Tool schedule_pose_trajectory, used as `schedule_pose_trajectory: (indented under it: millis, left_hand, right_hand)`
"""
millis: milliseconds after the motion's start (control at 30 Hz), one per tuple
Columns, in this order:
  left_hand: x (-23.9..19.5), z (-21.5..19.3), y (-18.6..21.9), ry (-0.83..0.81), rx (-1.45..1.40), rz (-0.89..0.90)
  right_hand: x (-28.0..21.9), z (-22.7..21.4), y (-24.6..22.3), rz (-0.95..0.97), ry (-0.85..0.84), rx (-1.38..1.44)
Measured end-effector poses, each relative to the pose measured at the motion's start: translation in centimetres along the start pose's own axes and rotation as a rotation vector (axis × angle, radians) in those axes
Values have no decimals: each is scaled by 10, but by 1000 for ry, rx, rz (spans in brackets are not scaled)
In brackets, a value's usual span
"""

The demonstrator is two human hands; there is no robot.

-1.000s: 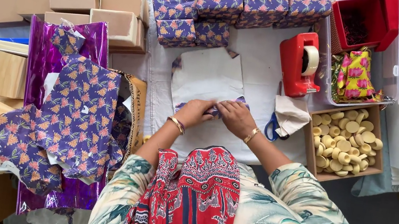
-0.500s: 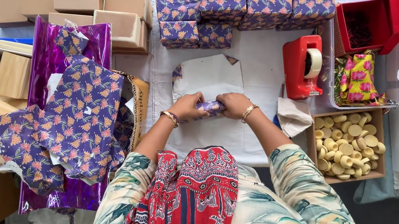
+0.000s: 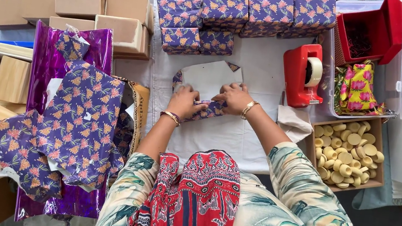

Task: The person wraps small wooden blocks in floral-patterned paper, using scissors to trim the edges and tape to secure the wrapping. They also wipe the wooden blocks with a cloth before wrapping them.

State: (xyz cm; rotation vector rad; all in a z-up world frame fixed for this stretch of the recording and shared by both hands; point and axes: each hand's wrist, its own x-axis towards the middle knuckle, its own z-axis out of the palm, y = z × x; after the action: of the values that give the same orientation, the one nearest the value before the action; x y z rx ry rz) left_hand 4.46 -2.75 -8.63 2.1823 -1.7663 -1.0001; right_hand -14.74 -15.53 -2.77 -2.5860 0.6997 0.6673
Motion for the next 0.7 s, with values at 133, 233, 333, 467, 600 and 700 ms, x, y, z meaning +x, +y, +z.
schedule_pose_trajectory:
  millis: [133,233,333,467,600,700]
  left_hand:
    - [-10,-2,3,383,6,111]
    - [-19,-2,-10,154,-92,-37]
    - [-21,27,-54,-63,-60,-221]
    - [-38,2,-23,428,116,-13]
    - [-48,-18,43,342,-67,185]
    - [-35,15,43,236,73,271]
  right_hand:
    - [-10,9,-4,-35,139,-16]
    - [-14,22,-1,-78,259,-52]
    - [-28,10,-11,-102,288,-75]
    - [-33,2,-15,-107,245,-42]
    - [-30,19,-17,-140,316,-68]
    - [-31,11,-23,-147,345,-66]
